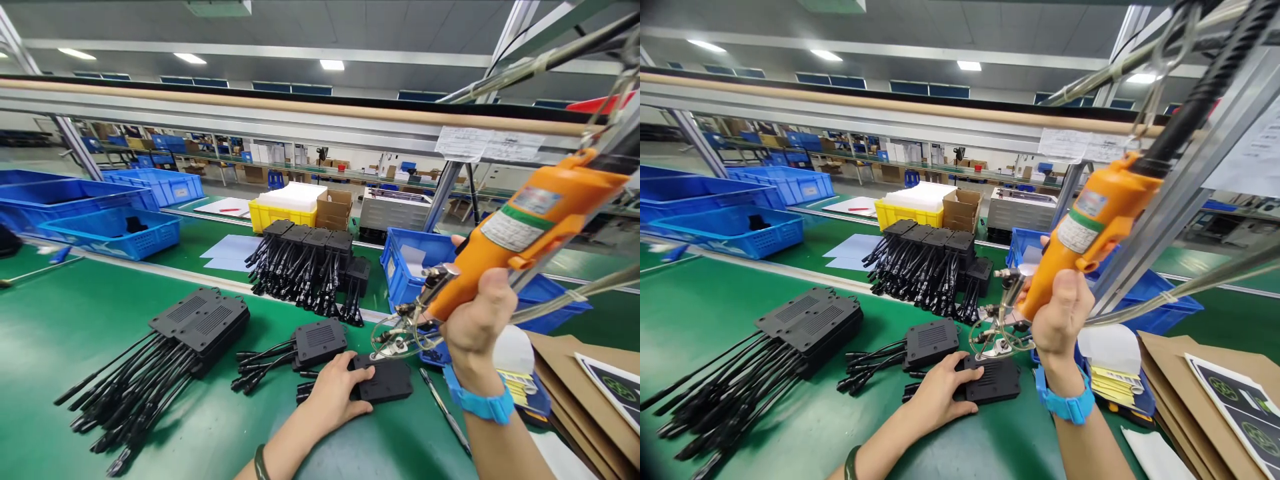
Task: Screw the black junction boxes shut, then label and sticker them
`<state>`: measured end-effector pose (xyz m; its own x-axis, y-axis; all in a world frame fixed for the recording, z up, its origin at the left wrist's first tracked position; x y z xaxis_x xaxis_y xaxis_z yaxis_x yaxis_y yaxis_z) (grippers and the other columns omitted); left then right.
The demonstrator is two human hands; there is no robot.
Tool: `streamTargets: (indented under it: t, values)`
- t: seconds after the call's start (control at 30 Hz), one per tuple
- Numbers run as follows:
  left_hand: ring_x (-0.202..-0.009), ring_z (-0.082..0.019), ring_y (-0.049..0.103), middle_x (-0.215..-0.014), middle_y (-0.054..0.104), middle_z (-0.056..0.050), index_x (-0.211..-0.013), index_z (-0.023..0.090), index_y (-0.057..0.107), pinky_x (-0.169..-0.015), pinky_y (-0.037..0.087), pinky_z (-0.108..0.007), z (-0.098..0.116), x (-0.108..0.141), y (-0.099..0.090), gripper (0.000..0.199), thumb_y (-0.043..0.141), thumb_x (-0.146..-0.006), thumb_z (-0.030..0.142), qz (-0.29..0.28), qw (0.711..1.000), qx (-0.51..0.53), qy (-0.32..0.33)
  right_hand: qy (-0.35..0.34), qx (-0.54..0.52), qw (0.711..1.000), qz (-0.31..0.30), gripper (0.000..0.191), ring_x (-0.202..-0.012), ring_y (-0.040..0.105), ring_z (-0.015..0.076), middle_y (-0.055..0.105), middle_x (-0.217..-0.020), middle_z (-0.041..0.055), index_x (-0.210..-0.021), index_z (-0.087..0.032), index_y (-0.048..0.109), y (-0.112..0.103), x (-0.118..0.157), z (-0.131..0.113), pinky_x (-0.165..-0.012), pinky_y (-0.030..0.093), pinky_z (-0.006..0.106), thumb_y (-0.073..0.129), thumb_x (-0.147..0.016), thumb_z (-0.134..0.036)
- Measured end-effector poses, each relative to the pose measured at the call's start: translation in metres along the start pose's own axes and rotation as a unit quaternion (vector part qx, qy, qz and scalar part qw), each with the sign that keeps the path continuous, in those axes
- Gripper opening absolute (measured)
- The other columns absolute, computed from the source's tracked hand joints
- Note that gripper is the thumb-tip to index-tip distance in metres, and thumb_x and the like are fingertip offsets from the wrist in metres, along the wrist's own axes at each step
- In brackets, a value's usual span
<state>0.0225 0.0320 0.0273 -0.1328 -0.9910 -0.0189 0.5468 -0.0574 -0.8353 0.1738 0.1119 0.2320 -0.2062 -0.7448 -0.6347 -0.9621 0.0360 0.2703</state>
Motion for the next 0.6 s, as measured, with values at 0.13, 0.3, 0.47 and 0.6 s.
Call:
streamTargets:
  t: [0.13, 0.3, 0.47, 0.6]
  values:
    - [-0.124, -0.034, 0.054, -0.14, 0.05, -0.013, -0.129, 0.033, 0.063, -0.104, 0.045, -0.044, -0.001, -0.001, 0.002, 0.07, 0.089, -0.064, 0.038, 0.001, 1.0, 0.002, -0.005, 0.009, 0.003, 1.0, -0.003, 0.037, -0.038, 0.051, 0.0136, 0.055, -0.051, -0.002, -0.075, -0.02, 0.063, 0.01, 0.007, 0.02, -0.038, 0.046, 0.026, 0.049, -0.086, -0.053]
    - [-0.121, -0.033, 0.056, -0.137, 0.051, -0.012, -0.128, 0.034, 0.063, -0.102, 0.046, -0.045, -0.003, -0.002, 0.005, 0.07, 0.089, -0.064, 0.037, 0.007, 1.0, 0.01, -0.002, 0.04, 0.01, 0.998, -0.039, 0.042, -0.036, 0.05, 0.0129, 0.057, -0.053, -0.0017, -0.085, -0.017, 0.064, 0.015, 0.021, 0.049, -0.033, 0.041, 0.024, 0.047, -0.087, -0.056]
    - [-0.124, -0.034, 0.053, -0.137, 0.051, -0.011, -0.129, 0.035, 0.062, -0.103, 0.045, -0.045, -0.006, -0.002, 0.009, 0.071, 0.089, -0.064, 0.039, 0.012, 1.0, 0.016, 0.007, 0.046, 0.01, 0.998, -0.052, 0.046, -0.037, 0.052, 0.0138, 0.057, -0.053, -0.0024, -0.095, -0.016, 0.065, 0.015, 0.031, 0.063, -0.033, 0.042, 0.024, 0.047, -0.087, -0.058]
    - [-0.126, -0.035, 0.05, -0.138, 0.051, -0.011, -0.13, 0.035, 0.061, -0.106, 0.043, -0.048, -0.007, -0.002, 0.01, 0.074, 0.091, -0.062, 0.039, 0.007, 1.0, 0.013, 0.007, 0.042, 0.01, 0.998, -0.055, 0.05, -0.035, 0.049, 0.0122, 0.057, -0.052, -0.003, -0.095, -0.016, 0.064, 0.016, 0.035, 0.066, -0.033, 0.042, 0.024, 0.048, -0.087, -0.062]
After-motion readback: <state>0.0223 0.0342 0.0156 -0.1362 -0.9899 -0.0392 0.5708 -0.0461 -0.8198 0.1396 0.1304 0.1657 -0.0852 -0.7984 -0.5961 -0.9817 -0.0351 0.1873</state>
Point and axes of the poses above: each hand's wrist, its own x-axis away from the middle knuckle, its own y-axis out of the palm, z = x × y, the point moved 5 cm from there along -x, towards the middle knuckle
